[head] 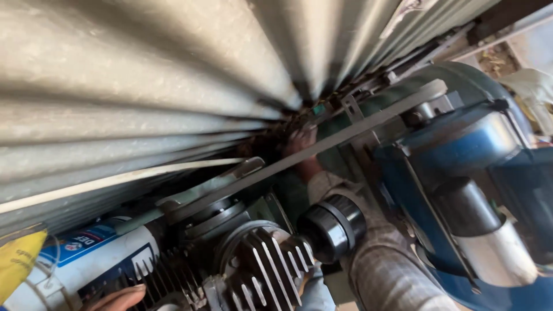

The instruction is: The person stands at an air compressor and wipes its pump, cylinder fins, motor and tank with a rag, working the cloth around the cooling fins and other surfaces by hand to clean dust and grime off the machine.

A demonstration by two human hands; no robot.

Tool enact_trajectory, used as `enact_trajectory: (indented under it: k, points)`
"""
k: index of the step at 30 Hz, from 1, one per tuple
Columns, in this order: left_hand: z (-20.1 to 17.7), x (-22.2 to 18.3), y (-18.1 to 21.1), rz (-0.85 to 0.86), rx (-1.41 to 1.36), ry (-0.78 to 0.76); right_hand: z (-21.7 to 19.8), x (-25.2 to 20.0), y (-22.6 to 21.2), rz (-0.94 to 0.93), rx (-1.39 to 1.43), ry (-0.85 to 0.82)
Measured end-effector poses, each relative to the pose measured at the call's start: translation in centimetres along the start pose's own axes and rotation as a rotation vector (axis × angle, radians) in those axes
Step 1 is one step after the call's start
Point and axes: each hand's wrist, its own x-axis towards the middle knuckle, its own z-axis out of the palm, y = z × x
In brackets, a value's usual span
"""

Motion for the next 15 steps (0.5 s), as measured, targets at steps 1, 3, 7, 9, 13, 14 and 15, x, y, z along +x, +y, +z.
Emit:
enact_trajectory:
  k: [1,3,7,9,13,14,15]
  points:
    - [-0.1,0.9,-0.9,0.021,-0.002,-0.025,-0.6,0.1,-0.5,-0.029,0.022,-0.005]
    - [-0.1,2.8,-2.4,0.065,-0.015,-0.083,-2.2,0.3,-1.0,-0.086,0.059,-0.024]
    - [-4.6,6.6,12.2,0.141,-0.055,-0.206,-4.4,-2.4,-0.3,-0.170,0.112,-0.095]
    - [-7.4,9.0,20.1,-0.026,0.007,0.025,-5.6,-2.5,-0.7,-0.219,0.151,-0.111]
    - [-10.8,12.0,30.3,-0.147,0.046,0.164,-8.4,-5.2,-0.2,-0.299,0.206,-0.176]
    - [-11.2,12.4,31.4,-0.169,0.033,0.216,-9.2,-6.1,0.1,-0.316,0.218,-0.194]
    - [-11.6,12.7,32.6,-0.191,0.020,0.269,-10.1,-7.1,0.4,-0.333,0.230,-0.213]
